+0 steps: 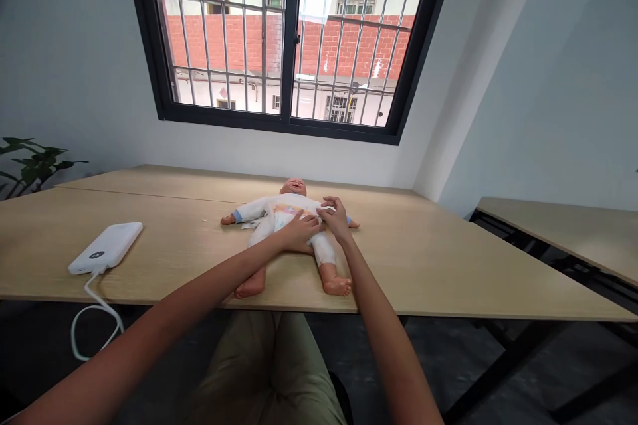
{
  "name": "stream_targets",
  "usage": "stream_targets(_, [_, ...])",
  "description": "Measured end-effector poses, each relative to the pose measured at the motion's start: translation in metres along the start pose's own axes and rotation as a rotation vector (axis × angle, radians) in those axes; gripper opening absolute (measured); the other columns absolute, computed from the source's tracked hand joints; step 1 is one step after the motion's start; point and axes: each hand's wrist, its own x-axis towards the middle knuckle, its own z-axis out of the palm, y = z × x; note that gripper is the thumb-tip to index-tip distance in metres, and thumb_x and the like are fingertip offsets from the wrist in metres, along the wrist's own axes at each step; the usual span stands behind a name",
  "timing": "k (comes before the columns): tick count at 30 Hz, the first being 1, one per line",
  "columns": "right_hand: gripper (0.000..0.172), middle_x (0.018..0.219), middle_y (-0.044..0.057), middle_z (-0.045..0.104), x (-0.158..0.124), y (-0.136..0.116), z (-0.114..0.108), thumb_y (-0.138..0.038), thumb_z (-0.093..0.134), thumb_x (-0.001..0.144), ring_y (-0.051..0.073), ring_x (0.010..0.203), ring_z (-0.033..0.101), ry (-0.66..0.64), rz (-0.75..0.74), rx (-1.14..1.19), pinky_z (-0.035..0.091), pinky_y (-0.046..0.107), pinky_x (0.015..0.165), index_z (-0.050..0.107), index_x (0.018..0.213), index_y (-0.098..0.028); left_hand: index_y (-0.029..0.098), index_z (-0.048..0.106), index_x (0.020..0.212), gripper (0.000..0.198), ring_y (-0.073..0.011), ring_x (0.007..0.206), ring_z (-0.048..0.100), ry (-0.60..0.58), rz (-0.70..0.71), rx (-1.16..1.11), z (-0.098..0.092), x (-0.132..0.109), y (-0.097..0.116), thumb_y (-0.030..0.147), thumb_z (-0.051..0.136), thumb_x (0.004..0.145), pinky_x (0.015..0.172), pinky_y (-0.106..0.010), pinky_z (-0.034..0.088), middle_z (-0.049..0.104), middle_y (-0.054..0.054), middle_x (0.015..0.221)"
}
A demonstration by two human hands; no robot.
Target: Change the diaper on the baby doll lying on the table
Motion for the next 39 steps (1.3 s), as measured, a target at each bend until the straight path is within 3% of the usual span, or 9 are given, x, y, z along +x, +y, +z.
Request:
stream_targets(6, [0.048,0.09,-0.002,0.055,0.02,-0.007,0.023,-0.029,0.068,0.059,0.009,0.063,0.055,-0.115,-0.006,-0.146,0.046,0.023,0.056,0.049,0.102,-0.022,0.023,0.056,0.128,0.05,-0.0354,0.136,0.035,0.007,0.044,-0.001,0.0,-0.002,-0.003,0.038,0.062,0.081,0.109,-0.059,0.026,0.054,-0.012,0.138])
stream_targets(15, [0.046,0.09,-0.002,0.058,0.032,-0.023,0.018,-0.02,0.067,0.067,0.011,0.066,0.061,-0.334,0.052,-0.269,0.05,0.022,0.055,0.046,0.107,-0.022,0.018,0.046,0.138,0.061,-0.0358,0.13,0.039,0.031,0.033,0.146,0.006,-0.002,0.005,0.03,0.06,0.08,0.103,-0.058,0.033,0.05,-0.019,0.138])
stream_targets(21, [0.047,0.098,0.0,0.06,0.036,-0.032,0.026,-0.011,0.065,0.062,0.01,0.06,0.057,-0.446,0.059,-0.344,0.043,0.019,0.043,0.053,0.106,-0.023,0.016,0.051,0.133,0.055,-0.0369,0.128,0.041,0.018,0.056,0.119,0.003,-0.003,0.009,0.029,0.059,0.08,0.109,-0.062,0.021,0.054,-0.019,0.133])
stream_targets(27, [0.052,0.091,-0.001,0.062,0.037,-0.032,0.042,-0.002,0.064,0.058,0.01,0.061,0.057,-0.4,0.054,-0.36,0.039,0.016,0.041,0.056,0.104,-0.026,0.014,0.049,0.134,0.058,-0.0358,0.132,0.04,0.025,0.048,0.074,0.003,-0.002,0.008,0.029,0.059,0.078,0.111,-0.055,0.024,0.049,-0.019,0.141])
stream_targets(32, [0.028,0.087,0.0,0.063,0.029,-0.035,0.047,-0.017,0.066,0.074,0.012,0.061,0.063,-0.377,0.097,-0.278,0.046,0.019,0.043,0.056,0.1,-0.024,0.014,0.052,0.131,0.055,-0.0373,0.132,0.04,0.031,0.055,0.062,0.004,-0.002,0.008,0.03,0.059,0.078,0.112,-0.055,0.024,0.051,-0.018,0.139])
stream_targets(36, [0.02,0.098,0.005,0.064,0.032,-0.035,0.038,-0.026,0.058,0.085,0.013,0.067,0.068,-0.285,0.131,-0.161,0.057,0.026,0.058,0.054,0.104,-0.021,0.017,0.053,0.13,0.055,-0.0373,0.126,0.043,-0.014,0.038,0.04,0.003,-0.002,0.008,0.03,0.062,0.077,0.109,-0.06,0.027,0.055,-0.017,0.133])
stream_targets(39, [0.019,0.101,0.006,0.063,0.037,-0.029,0.023,-0.027,0.055,0.087,0.011,0.069,0.068,-0.161,0.131,-0.093,0.058,0.027,0.067,0.054,0.105,-0.019,0.022,0.05,0.132,0.057,-0.0348,0.126,0.042,-0.028,0.026,0.042,0.0,-0.003,0.01,0.029,0.063,0.077,0.108,-0.063,0.027,0.054,-0.015,0.134])
